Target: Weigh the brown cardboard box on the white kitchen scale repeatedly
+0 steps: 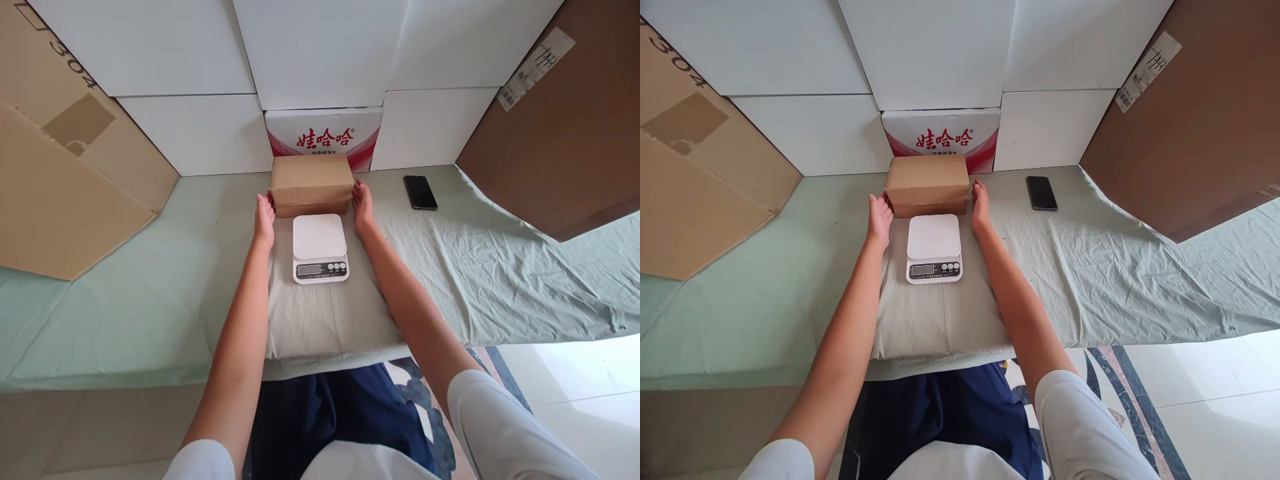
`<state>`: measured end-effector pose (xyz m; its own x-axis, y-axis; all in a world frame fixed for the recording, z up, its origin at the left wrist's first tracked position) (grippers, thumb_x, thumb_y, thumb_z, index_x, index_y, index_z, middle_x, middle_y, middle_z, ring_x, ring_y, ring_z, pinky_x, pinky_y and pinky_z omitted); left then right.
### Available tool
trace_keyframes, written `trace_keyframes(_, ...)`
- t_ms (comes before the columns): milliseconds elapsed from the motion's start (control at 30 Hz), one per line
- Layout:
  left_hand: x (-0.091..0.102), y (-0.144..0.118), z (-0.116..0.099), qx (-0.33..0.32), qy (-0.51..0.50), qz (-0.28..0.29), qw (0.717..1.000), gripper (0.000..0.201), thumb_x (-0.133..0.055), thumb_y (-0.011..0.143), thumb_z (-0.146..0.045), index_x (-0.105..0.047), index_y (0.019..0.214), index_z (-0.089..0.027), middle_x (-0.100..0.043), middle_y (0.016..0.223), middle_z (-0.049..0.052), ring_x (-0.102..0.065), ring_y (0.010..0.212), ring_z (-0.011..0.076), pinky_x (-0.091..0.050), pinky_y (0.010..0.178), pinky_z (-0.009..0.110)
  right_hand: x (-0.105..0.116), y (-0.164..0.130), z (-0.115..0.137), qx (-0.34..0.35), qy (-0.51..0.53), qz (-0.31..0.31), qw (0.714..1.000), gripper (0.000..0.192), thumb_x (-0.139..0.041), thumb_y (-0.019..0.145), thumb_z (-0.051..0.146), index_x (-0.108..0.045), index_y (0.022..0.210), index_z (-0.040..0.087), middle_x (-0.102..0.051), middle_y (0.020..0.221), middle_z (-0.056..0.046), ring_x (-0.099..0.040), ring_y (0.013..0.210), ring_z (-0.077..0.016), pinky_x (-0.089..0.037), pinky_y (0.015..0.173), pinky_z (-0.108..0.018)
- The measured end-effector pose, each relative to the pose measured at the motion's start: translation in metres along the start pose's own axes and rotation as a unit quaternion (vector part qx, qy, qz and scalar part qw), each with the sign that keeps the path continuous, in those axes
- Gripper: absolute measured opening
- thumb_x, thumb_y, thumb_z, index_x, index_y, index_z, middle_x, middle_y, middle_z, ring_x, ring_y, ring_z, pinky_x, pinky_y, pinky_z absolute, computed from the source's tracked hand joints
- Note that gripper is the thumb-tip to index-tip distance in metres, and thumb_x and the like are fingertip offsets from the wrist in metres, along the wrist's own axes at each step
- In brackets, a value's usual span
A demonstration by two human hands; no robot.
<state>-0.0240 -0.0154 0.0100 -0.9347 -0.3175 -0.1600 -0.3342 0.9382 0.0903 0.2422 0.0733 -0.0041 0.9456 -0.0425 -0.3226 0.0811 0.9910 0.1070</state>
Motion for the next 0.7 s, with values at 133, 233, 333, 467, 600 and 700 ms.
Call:
trace_keyframes(133,-0.007,-0.001,0.003,-0.017,-0.007,0.014,1.000,0.092,-0.027,0.092,-0.087,-0.053,0.155,-0.025,-0.045,0.170,0.013,-0.039,0.161,0.0264,-0.030,0.133,0.042,-0.021,-0.016,-0.001,0.065,-0.007,0.047,0.997,0.073,-0.045,0.087,0.075,-0.059,0.138,0.025,-0.064,0.152,-0.004,-0.049,0.154,-0.0233,-0.030,0.137,-0.050)
trace_keyframes(233,-0.010,-0.002,0.004,-0.023,-0.009,0.007,1.000,0.089,-0.029,0.093,-0.086,-0.056,0.152,-0.025,-0.049,0.167,0.012,-0.040,0.160,0.0268,-0.030,0.133,0.043,-0.026,-0.023,0.002,0.103,-0.025,0.052,0.993,0.074,-0.052,0.084,0.079,-0.063,0.133,0.025,-0.066,0.149,-0.006,-0.048,0.153,-0.0266,-0.032,0.137,-0.050)
trace_keyframes(333,-0.012,-0.003,0.004,-0.031,-0.010,0.007,0.999,0.089,-0.031,0.092,-0.087,-0.056,0.151,-0.025,-0.049,0.167,0.012,-0.039,0.161,0.0265,-0.029,0.133,0.042,-0.025,-0.026,0.006,0.104,-0.036,0.063,0.992,0.071,-0.053,0.084,0.078,-0.063,0.132,0.028,-0.064,0.151,-0.004,-0.048,0.154,-0.0262,-0.030,0.138,-0.050)
trace_keyframes(467,-0.010,-0.004,0.005,-0.023,-0.008,0.007,1.000,0.092,-0.030,0.089,-0.090,-0.056,0.151,-0.027,-0.049,0.167,0.012,-0.040,0.160,0.0273,-0.028,0.133,0.044,-0.025,-0.028,0.009,0.096,-0.041,0.072,0.992,0.066,-0.053,0.086,0.074,-0.061,0.133,0.029,-0.061,0.154,-0.003,-0.046,0.155,-0.0257,-0.029,0.138,-0.050)
trace_keyframes(600,-0.007,-0.004,0.006,-0.022,-0.005,0.011,1.000,0.095,-0.029,0.087,-0.093,-0.058,0.150,-0.028,-0.051,0.165,0.013,-0.042,0.159,0.0277,-0.030,0.132,0.043,-0.025,-0.029,0.010,0.091,-0.035,0.075,0.992,0.069,-0.055,0.085,0.074,-0.060,0.137,0.028,-0.062,0.154,-0.003,-0.050,0.152,-0.0263,-0.032,0.137,-0.049)
trace_keyframes(700,-0.006,-0.004,0.006,-0.022,-0.003,0.017,1.000,0.096,-0.030,0.086,-0.093,-0.057,0.151,-0.027,-0.050,0.166,0.013,-0.042,0.159,0.0278,-0.030,0.132,0.043,-0.025,-0.030,0.012,0.089,-0.038,0.077,0.992,0.070,-0.056,0.084,0.076,-0.059,0.137,0.030,-0.062,0.153,-0.001,-0.050,0.152,-0.0258,-0.033,0.137,-0.049)
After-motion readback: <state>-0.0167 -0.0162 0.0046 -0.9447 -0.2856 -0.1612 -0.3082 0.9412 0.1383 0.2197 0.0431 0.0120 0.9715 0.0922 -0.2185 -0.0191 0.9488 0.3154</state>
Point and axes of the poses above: each hand's wrist, its own y-axis towards the middle knuckle, its own x-axis out of the back of the hand, z = x × y, the point moved 1 cm from there along y, towards the middle knuckle
